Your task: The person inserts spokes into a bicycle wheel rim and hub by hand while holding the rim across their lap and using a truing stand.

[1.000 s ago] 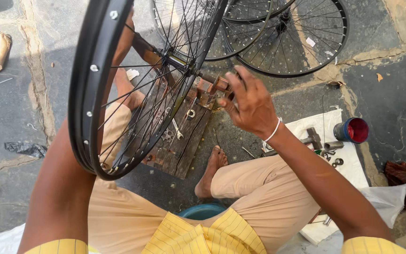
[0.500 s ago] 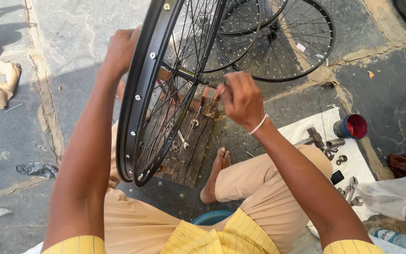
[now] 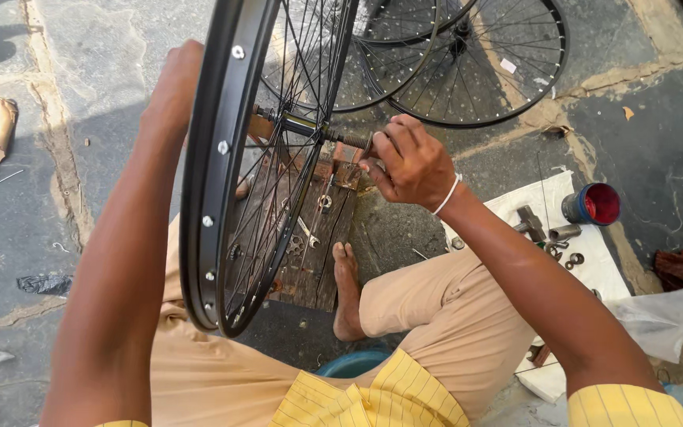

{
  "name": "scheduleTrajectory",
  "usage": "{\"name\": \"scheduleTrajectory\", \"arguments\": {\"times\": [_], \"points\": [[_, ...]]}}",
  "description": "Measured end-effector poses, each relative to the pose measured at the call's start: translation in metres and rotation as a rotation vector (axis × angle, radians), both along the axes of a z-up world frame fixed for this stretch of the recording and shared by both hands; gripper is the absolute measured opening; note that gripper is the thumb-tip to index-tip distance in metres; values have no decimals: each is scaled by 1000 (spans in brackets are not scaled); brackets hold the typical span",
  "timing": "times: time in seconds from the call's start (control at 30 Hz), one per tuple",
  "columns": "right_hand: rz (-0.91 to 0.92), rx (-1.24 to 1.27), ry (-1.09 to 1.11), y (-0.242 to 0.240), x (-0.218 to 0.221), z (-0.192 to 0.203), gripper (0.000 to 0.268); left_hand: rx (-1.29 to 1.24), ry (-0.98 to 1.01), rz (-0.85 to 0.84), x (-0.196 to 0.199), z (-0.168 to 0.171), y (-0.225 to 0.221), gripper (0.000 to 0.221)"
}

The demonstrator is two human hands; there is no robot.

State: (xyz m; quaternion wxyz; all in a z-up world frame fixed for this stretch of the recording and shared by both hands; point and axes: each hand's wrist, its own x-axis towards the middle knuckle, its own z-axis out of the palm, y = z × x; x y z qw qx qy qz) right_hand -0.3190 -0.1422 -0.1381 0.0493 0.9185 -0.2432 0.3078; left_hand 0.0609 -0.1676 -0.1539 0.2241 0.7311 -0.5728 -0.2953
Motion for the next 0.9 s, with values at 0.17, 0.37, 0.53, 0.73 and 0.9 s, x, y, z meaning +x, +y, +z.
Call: {"name": "scheduleTrajectory", "arguments": {"times": [0.17, 0.37, 0.53, 0.73, 0.9], "points": [[-295, 1788, -375, -37, 11, 0, 40, -961, 84, 49, -57, -7, 50, 36], [-233, 268, -275, 3, 11, 0, 44, -410, -217, 164, -22, 1, -9, 33], [-87, 165, -102, -8, 1, -46, 41, -22, -292, -28, -7, -13, -20, 40], [-389, 1674, -159, -53, 9, -11, 35, -850, 75, 350, -63, -23, 46, 46], [262, 664, -349, -82, 58, 76, 38, -905, 76, 314, -67, -7, 44, 49]]}}
